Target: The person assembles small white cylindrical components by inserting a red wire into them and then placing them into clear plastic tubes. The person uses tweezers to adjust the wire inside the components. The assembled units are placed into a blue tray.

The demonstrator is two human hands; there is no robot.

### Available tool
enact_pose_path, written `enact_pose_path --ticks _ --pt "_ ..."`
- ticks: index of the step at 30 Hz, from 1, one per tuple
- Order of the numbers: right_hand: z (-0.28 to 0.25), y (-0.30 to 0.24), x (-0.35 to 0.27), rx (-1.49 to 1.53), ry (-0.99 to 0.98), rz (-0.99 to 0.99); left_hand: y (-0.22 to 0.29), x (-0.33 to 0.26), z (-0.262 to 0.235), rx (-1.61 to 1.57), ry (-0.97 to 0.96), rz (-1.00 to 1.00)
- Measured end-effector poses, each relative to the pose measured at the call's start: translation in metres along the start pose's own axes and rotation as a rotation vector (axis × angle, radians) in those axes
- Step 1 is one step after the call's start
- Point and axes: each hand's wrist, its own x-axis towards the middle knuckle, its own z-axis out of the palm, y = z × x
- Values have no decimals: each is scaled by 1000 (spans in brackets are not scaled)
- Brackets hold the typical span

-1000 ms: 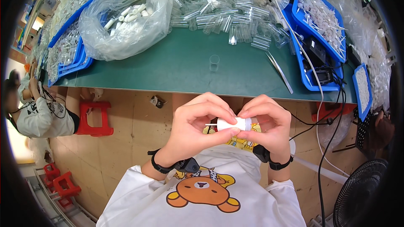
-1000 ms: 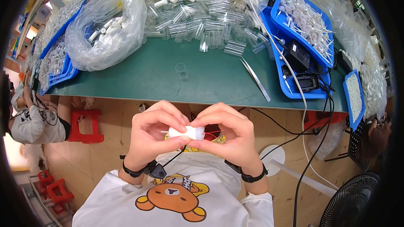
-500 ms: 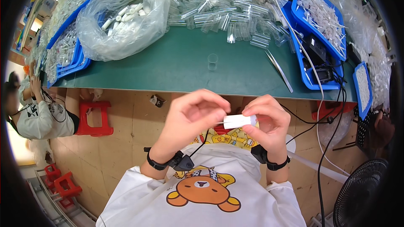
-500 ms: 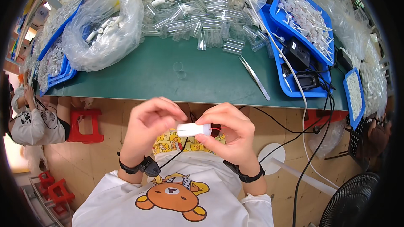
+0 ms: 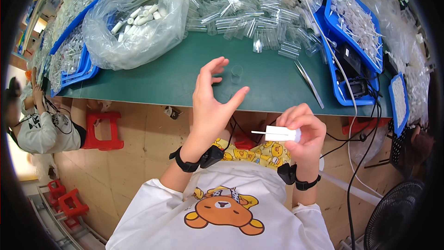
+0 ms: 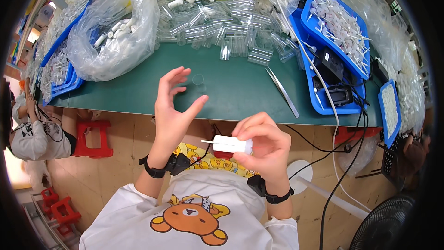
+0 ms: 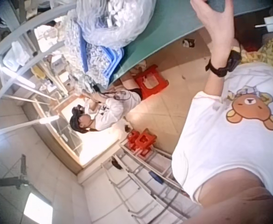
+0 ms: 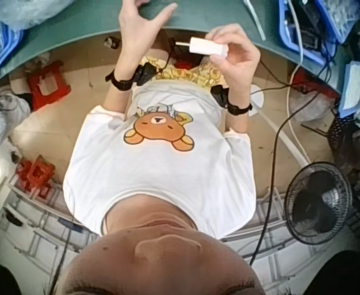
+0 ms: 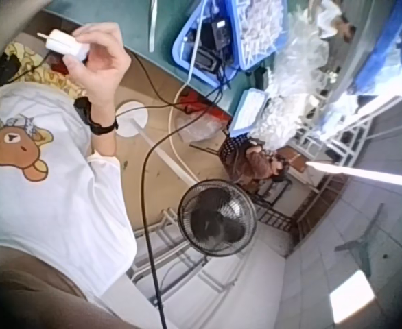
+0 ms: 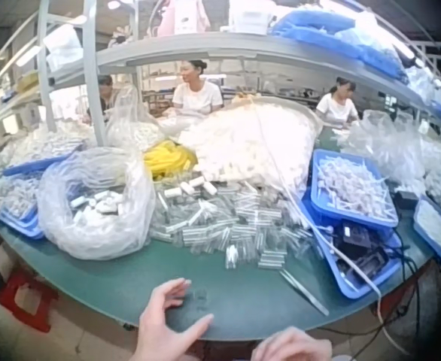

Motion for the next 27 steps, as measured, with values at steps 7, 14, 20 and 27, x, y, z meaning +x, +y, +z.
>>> enact_pose_path --ticks 7,14,20,27 --pt "0 19 4 494 233 191 -9 3 11 68 38 -23" --pt "15 28 33 153 298 29 -3 2 9 8 -10 30" --pt "21 18 43 -50 159 -116 9 -4 -4 -72 -102 164" --pt "20 10 41 -250 50 -244 22 -8 -13 -96 -143 215"
